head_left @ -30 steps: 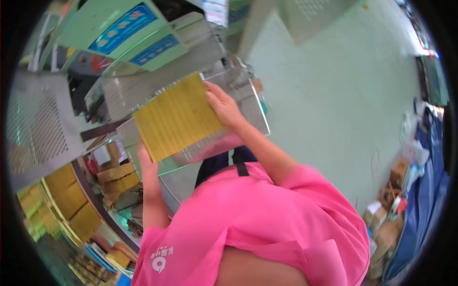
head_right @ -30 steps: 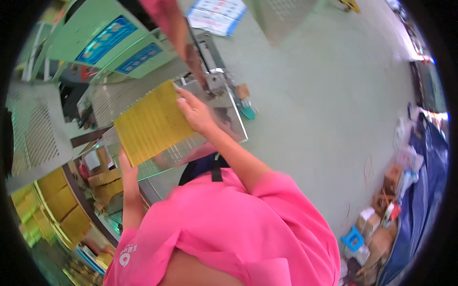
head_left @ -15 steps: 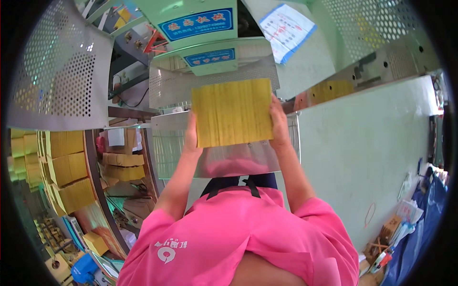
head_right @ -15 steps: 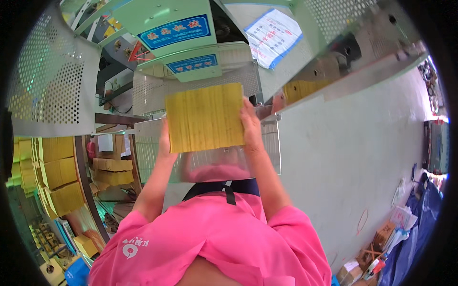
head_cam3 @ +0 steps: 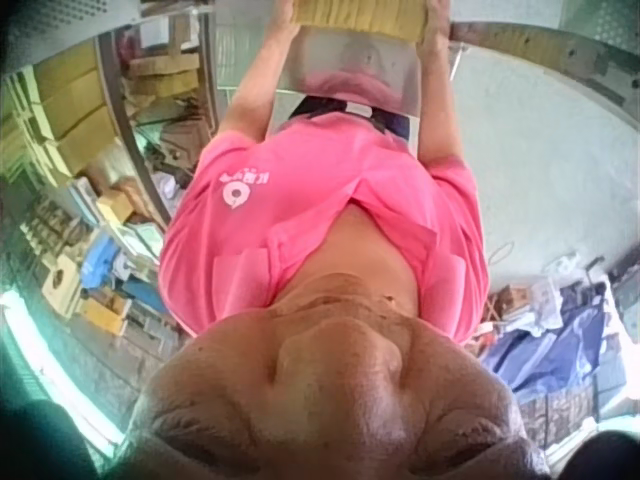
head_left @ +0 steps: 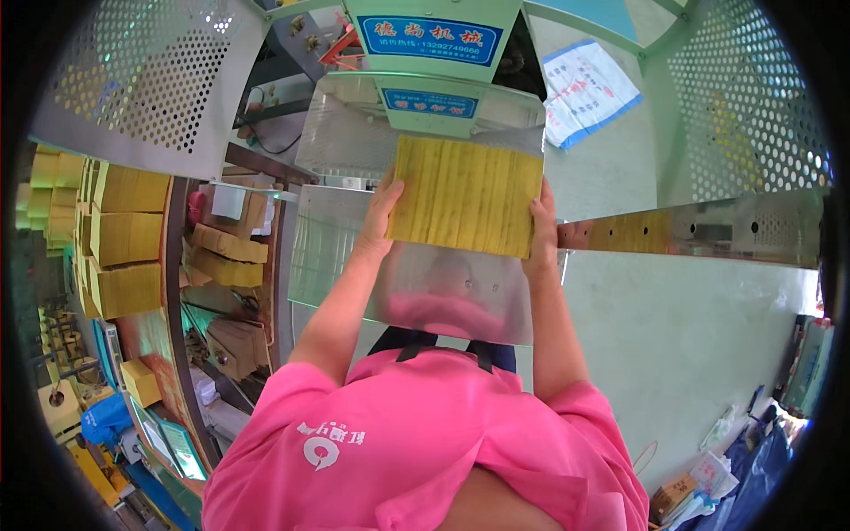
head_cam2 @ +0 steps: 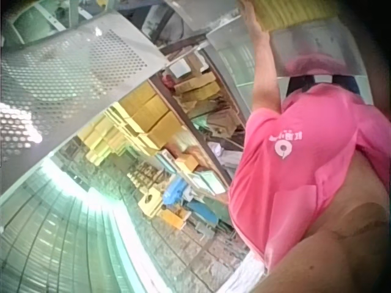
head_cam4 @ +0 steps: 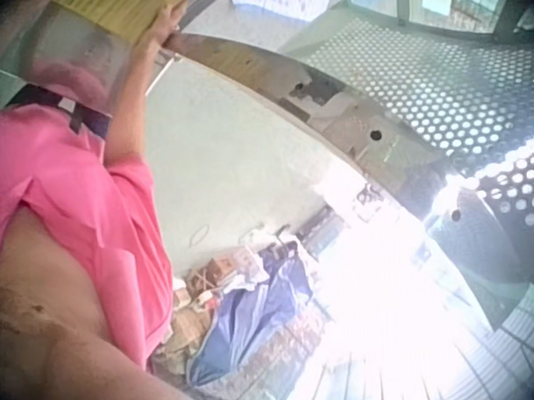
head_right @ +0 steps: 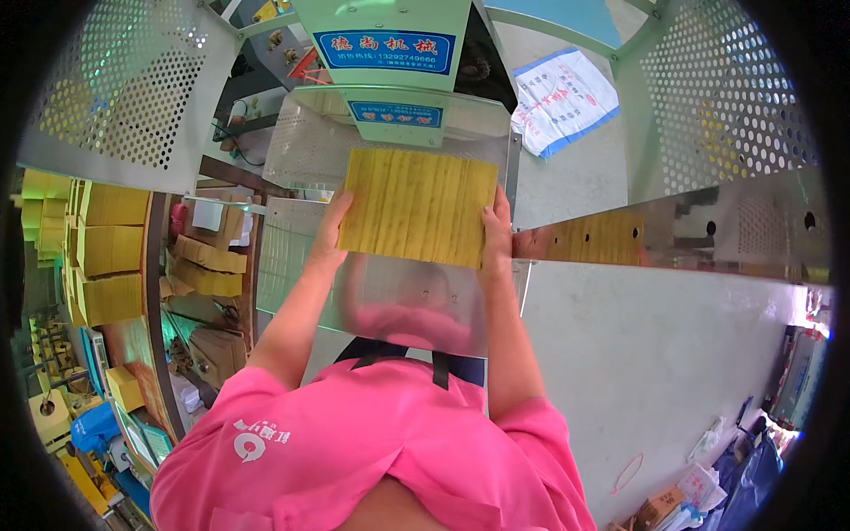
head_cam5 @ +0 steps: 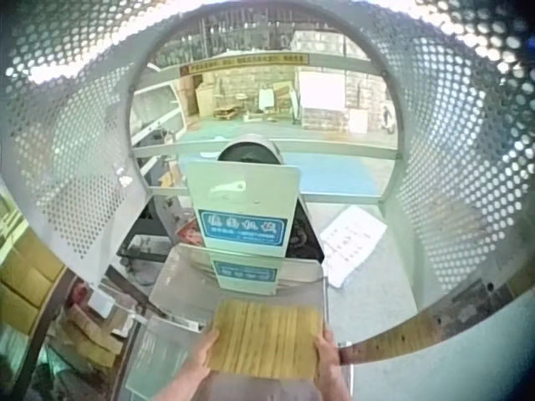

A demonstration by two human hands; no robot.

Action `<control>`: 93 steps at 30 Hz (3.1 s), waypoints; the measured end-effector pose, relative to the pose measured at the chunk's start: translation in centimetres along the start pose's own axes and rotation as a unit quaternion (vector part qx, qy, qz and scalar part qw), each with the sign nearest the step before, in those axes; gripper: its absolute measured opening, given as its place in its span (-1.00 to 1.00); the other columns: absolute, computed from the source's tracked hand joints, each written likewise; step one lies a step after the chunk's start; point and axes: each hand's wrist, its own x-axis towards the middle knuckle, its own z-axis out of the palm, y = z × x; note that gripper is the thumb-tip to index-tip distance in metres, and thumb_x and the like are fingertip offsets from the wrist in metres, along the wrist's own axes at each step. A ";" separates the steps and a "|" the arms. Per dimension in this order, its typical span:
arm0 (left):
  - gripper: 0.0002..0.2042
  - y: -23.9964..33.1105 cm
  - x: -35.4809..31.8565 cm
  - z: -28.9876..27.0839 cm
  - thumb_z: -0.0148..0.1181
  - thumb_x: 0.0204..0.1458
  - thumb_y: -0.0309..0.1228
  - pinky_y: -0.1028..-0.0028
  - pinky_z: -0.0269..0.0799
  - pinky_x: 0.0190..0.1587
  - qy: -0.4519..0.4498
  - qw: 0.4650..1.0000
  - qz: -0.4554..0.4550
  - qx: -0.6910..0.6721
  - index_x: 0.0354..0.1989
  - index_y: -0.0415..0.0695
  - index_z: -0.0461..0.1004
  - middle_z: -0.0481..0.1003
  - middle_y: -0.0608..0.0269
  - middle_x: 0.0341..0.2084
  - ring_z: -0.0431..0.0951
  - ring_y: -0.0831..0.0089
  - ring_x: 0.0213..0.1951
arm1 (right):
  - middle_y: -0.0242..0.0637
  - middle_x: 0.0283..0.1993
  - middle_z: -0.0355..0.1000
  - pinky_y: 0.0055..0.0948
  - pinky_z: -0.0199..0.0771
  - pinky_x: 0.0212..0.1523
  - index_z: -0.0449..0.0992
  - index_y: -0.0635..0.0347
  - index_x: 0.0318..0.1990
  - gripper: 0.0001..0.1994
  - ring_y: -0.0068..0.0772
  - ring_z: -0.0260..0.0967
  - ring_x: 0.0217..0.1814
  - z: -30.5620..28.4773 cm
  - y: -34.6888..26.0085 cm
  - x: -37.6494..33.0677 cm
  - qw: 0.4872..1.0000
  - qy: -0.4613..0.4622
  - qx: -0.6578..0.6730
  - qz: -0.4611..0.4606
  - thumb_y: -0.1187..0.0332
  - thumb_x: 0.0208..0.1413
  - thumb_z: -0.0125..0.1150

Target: Package and weigh bundles of paper products using a strapping machine and an electronic scale.

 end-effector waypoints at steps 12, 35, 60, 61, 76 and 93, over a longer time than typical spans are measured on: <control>-0.39 -1.3 0.1 0.9 0.11 0.13 -0.31 0.42 0.24 0.20 0.033 0.999 -0.036 -0.020 0.35 -0.18 0.10 0.31 0.17 0.19 0.31 0.41 0.19 | -0.26 0.39 0.05 -0.30 -0.02 0.38 -0.02 0.16 0.41 -0.31 -0.30 -0.02 0.43 -1.1 0.8 0.4 0.997 -0.060 0.057 0.001 0.07 0.20 -0.05; -0.48 -3.3 1.2 1.9 0.17 0.14 -0.26 0.45 0.37 0.04 0.010 0.998 -0.062 0.011 0.21 -0.22 0.21 0.45 0.21 -0.03 0.46 0.48 -0.01 | -0.26 0.13 0.38 -0.41 0.33 0.14 0.30 0.24 0.21 -0.41 -0.41 0.32 0.16 -2.5 3.1 -0.1 0.996 0.008 0.088 0.029 -0.10 0.29 -0.10; -0.62 -1.5 -9.8 -4.1 0.03 0.22 -0.12 0.50 0.34 -0.08 0.177 0.946 -0.002 0.270 -0.03 -0.19 0.47 0.47 0.29 -0.08 0.43 0.59 -0.10 | -0.36 -0.21 0.50 -0.56 0.39 -0.11 0.54 0.33 -0.10 -0.68 -0.61 0.36 -0.15 0.7 3.7 -8.6 0.967 0.158 -0.201 0.009 0.23 0.30 -0.01; -0.66 -1.2 -10.4 -5.3 0.02 0.24 -0.18 0.51 0.36 -0.11 0.187 0.938 0.007 0.290 -0.02 -0.19 0.44 0.47 0.30 -0.11 0.43 0.59 -0.13 | -0.37 -0.29 0.50 -0.57 0.39 -0.13 0.55 0.34 -0.18 -0.72 -0.62 0.36 -0.20 0.6 2.9 -9.2 0.959 0.145 -0.244 -0.008 0.28 0.28 0.01; -0.87 -0.4 -9.8 -3.6 0.19 0.14 -0.44 0.55 0.34 -0.09 0.104 0.988 0.010 0.118 -0.19 -0.15 0.42 0.46 0.36 -0.29 0.42 0.60 -0.22 | -0.44 -0.23 0.44 -0.62 0.33 -0.15 0.47 0.23 -0.21 -0.90 -0.68 0.31 -0.19 2.2 3.2 -8.0 0.992 0.122 -0.008 -0.036 0.40 0.23 0.08; -0.60 -3.7 -6.7 -4.6 0.02 0.21 -0.14 0.27 0.49 -0.11 0.159 0.975 -0.139 0.072 0.04 -0.21 0.39 0.46 0.23 -0.12 0.50 0.34 -0.13 | -0.35 -0.12 0.46 -0.40 0.41 -0.02 0.49 0.10 -0.02 -0.68 -0.47 0.41 -0.07 -1.6 8.1 -6.3 0.986 0.129 0.053 0.095 0.12 0.23 0.00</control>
